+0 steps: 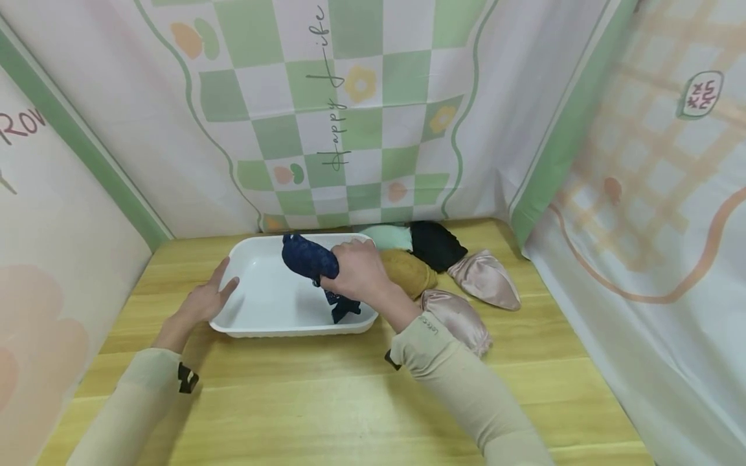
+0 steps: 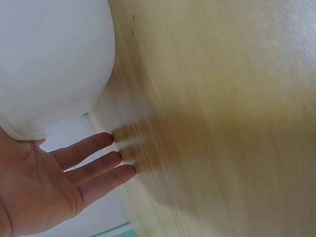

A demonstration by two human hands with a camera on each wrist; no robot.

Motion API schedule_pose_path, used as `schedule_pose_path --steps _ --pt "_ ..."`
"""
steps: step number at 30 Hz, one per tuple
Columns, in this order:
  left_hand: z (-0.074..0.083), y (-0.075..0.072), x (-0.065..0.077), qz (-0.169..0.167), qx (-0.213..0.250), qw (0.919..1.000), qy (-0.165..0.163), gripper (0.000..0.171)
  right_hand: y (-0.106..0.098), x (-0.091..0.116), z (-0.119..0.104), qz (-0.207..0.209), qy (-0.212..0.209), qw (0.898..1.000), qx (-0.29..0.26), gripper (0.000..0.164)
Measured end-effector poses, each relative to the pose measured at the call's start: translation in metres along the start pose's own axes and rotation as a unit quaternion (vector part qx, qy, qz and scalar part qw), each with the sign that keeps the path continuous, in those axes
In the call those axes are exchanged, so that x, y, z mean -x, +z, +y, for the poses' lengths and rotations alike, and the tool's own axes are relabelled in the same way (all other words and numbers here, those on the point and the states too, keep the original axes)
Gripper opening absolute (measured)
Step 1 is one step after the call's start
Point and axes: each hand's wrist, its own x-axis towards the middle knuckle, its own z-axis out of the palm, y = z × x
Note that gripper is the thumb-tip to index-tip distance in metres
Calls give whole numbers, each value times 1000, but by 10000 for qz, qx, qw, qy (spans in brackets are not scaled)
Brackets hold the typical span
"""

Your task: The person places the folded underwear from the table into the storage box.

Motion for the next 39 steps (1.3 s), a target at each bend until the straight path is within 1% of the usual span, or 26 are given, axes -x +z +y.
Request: schedule_pose_path --steps 3,9,13,19,25,28,32,36,39 --pt "0 0 -1 20 16 10000 25 78 8 0 3 -87 -49 9999 19 45" --pt "0 -1 -3 33 31 10000 72 80 24 0 14 -274 -221 9991 240 47" --pt "-1 0 -3 46 -14 10000 80 80 34 1 22 -343 -536 9973 378 45" --pt "-1 0 -3 40 -53 9999 92 80 43 4 30 -480 -1102 9920 391 41" --pt "0 0 -1 58 -74 9999 90 80 52 7 34 -682 -1455 9858 481 43" --pt "0 0 -1 54 -76 9999 91 81 56 10 35 -796 -1580 9822 623 48" --pt "0 0 0 22 -56 9999 81 80 58 12 36 -937 -1620 9793 766 62" --pt "-1 0 -1 16 -37 10000 72 78 59 13 38 -1049 -1541 9795 770 76" --pt "-1 0 -2 28 -59 10000 75 78 59 12 39 -1095 -1414 9818 644 79"
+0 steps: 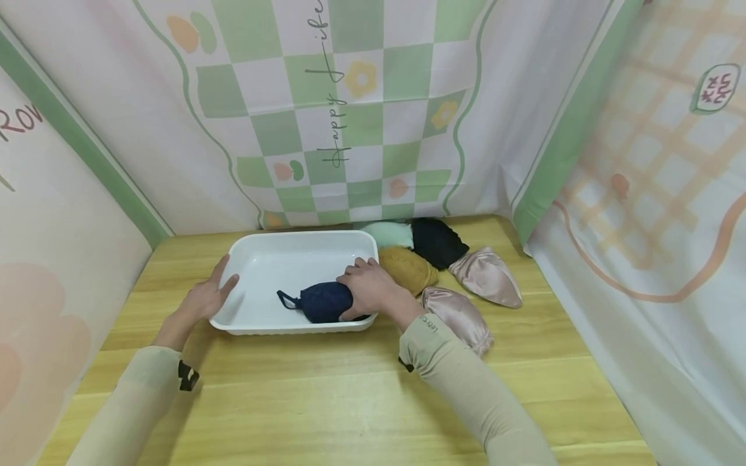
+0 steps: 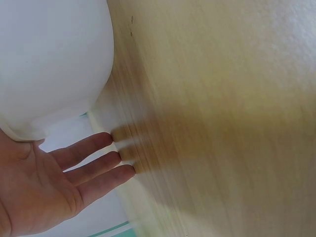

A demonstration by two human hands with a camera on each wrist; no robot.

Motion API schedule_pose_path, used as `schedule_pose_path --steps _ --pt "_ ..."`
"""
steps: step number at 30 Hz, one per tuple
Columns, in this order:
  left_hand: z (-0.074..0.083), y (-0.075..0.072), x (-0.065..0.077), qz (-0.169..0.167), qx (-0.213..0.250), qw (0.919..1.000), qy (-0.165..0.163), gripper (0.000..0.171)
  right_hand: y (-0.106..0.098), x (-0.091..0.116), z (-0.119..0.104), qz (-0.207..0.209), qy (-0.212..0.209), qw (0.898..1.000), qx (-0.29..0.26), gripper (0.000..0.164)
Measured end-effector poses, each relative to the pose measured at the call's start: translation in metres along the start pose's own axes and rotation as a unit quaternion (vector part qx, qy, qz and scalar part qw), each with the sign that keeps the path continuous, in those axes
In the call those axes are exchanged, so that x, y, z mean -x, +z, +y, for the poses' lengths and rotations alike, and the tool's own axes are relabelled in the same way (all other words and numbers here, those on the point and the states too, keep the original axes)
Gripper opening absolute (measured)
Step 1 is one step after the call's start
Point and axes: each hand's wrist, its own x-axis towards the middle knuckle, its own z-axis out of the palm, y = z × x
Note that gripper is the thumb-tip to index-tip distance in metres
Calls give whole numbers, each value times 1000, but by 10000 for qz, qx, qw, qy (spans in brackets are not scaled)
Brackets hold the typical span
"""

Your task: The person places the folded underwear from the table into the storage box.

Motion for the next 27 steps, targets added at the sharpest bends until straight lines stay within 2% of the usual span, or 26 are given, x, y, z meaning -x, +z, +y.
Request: schedule_pose_path --steps 9,17,23,27 --pt "2 0 2 17 -31 10000 -16 79 0 0 1 -80 251 9994 -244 77" --pt "2 0 1 -5 -47 10000 -70 78 -3 1 2 59 507 9961 -718 76" --pt "2 0 2 25 -47 10000 -63 78 -7 2 3 40 752 9885 -1313 69" --pt "3 -1 3 38 -38 10000 -44 79 -8 2 5 177 803 9809 -1761 63"
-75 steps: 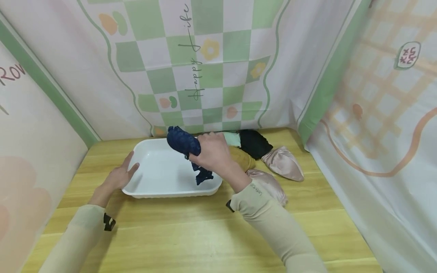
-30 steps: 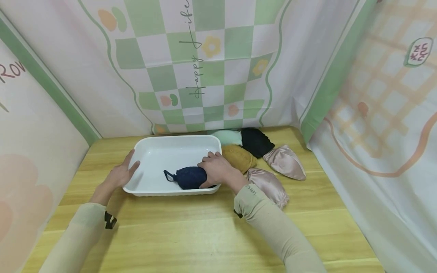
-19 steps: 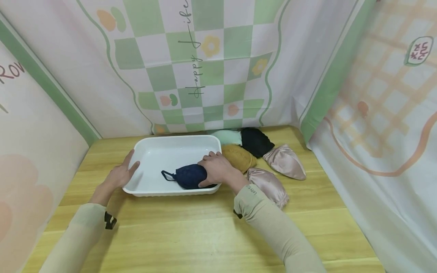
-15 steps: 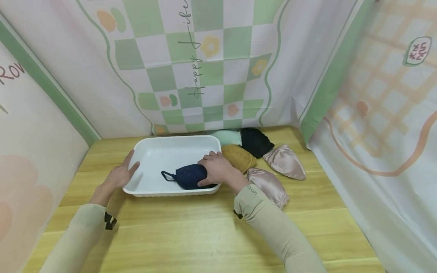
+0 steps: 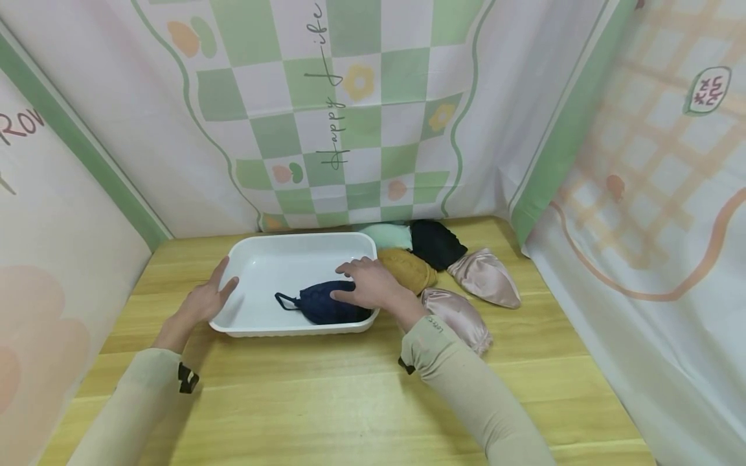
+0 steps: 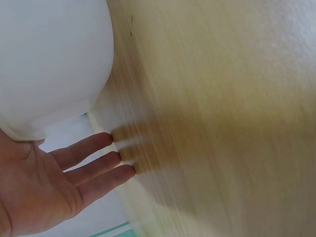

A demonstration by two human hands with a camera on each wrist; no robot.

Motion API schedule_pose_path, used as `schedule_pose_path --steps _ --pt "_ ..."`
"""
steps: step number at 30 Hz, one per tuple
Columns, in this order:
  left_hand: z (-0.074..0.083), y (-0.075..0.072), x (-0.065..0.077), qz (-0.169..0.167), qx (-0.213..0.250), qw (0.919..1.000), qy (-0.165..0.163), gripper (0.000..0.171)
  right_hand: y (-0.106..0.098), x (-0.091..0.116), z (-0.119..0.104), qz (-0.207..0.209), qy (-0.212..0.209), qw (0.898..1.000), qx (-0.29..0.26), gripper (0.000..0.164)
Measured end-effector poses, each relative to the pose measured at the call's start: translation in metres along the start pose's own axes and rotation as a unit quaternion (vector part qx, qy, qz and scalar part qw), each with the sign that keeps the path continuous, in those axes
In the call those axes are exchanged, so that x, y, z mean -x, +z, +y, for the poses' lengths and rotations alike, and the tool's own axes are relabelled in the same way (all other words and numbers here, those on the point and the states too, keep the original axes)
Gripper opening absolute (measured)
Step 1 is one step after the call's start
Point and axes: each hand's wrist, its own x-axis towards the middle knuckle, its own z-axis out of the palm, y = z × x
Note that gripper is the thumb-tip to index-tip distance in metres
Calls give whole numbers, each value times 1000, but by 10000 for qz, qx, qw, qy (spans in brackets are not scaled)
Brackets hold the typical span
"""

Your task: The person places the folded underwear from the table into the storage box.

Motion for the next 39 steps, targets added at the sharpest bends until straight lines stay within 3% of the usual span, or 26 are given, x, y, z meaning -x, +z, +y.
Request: schedule_pose_path --steps 8,23,32,39 --pt "0 0 1 23 33 10000 42 78 -4 0 1 319 -115 9967 -742 51" --pt "0 1 0 -14 33 10000 4 79 -13 14 4 644 102 9888 -1339 44" --pt "0 2 -2 -84 55 9999 -40 78 -20 25 5 665 434 9866 -1425 46" --pt "-2 1 -3 -96 45 9999 1 80 -28 35 8 875 350 9843 -1490 45"
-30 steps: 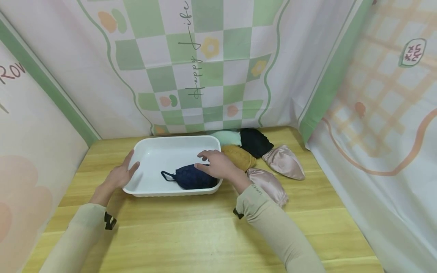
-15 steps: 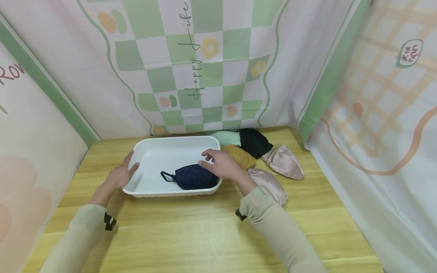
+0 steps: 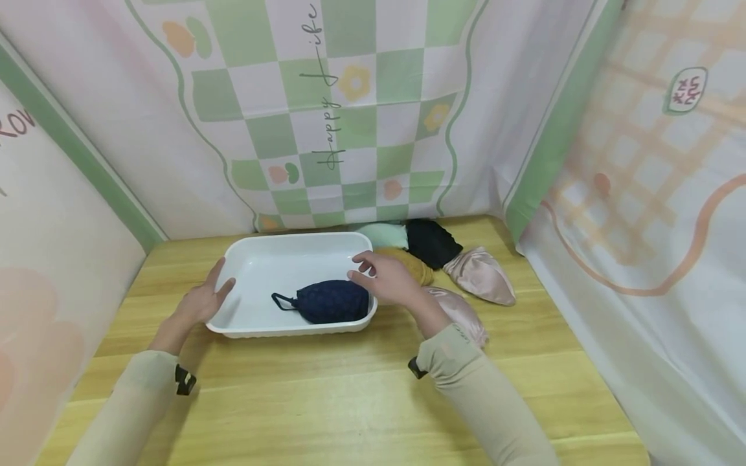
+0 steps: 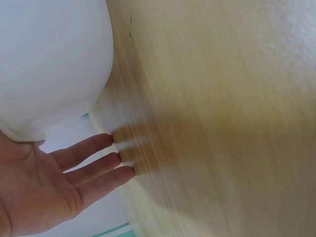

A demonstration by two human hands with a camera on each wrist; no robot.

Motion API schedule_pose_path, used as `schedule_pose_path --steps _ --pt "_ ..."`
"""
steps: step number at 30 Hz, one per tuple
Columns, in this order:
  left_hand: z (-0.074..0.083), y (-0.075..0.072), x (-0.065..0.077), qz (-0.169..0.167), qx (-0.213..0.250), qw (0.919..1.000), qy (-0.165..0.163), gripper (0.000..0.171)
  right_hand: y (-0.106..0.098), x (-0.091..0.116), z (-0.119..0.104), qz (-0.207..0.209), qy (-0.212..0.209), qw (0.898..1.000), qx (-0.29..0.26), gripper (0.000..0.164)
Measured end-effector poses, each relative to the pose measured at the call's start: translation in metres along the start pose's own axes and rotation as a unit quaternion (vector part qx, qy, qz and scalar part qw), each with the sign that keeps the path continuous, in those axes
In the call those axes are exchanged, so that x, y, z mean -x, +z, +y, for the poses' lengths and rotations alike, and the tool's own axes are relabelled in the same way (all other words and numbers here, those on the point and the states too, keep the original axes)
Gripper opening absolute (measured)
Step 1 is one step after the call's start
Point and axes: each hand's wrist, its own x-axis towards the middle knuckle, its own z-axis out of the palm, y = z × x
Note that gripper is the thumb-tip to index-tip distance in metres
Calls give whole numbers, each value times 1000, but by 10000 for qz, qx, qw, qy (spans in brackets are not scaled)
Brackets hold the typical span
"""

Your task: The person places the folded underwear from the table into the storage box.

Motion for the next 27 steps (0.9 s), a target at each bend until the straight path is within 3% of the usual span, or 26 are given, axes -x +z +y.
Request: schedule_pose_path --steps 18,27 --pt "-1 2 0 61 -22 10000 38 79 -16 24 15 344 115 9991 -203 42" --pt "-1 1 0 55 -32 10000 49 80 -30 41 12 383 429 9981 -220 45"
